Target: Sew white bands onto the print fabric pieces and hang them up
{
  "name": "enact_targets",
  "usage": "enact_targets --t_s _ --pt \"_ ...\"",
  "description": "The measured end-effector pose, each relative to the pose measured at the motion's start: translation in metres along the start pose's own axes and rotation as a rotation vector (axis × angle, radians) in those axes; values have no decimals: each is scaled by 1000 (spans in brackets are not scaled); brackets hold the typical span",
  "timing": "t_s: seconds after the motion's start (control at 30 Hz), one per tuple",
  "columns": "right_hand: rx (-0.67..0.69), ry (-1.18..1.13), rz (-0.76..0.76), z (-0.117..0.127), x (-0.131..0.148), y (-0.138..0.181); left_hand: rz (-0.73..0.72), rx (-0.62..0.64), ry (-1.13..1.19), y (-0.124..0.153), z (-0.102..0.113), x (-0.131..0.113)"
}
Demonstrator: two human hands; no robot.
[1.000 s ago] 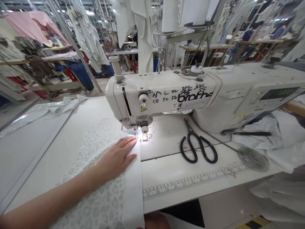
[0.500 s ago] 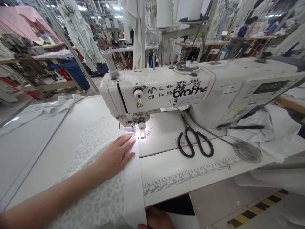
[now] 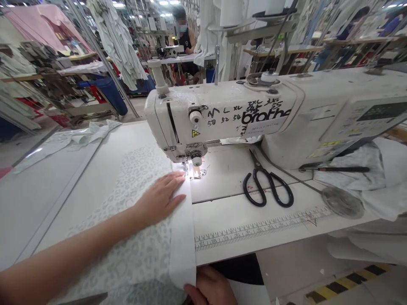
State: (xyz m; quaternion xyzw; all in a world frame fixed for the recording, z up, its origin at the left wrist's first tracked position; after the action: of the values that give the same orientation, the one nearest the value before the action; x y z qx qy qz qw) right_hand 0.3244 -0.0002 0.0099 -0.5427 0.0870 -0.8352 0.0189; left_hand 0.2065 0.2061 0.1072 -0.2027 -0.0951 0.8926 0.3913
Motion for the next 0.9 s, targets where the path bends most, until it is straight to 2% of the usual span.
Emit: enact_targets --t_s 0.1,0.17,0.27,0.37,0.5,0.63,0.9 --pt "-62 -127 2 3 12 -1 -12 34 -11 -12 3 6" --pt "-108 -208 10 4 16 3 10 72 -22 -7 8 3" --pt "-186 -247 -7 6 18 13 175 121 -88 20 22 1" --pt "-219 -236 -69 8 20 18 358 120 -200 53 38 9" --pt "-234 -201 -86 12 24 18 460 46 -329 73 49 31" --pt "-231 -187 -43 16 32 17 466 20 -371 69 47 44" --pt "-134 -77 48 14 44 9 420 38 -381 61 43 46"
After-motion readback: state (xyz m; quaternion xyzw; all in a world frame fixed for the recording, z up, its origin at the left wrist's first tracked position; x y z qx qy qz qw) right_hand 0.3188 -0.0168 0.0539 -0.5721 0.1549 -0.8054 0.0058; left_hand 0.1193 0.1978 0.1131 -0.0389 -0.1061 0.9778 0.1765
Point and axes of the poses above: each hand's wrist, its own y-axis away from the middle knuckle, its own z-axis out of the back of the hand, x = y × z, the point moved 2 cm from there along -y, towards the middle knuckle, and after that the axes turned 14 degrees about -x, right-handed, at the moved point
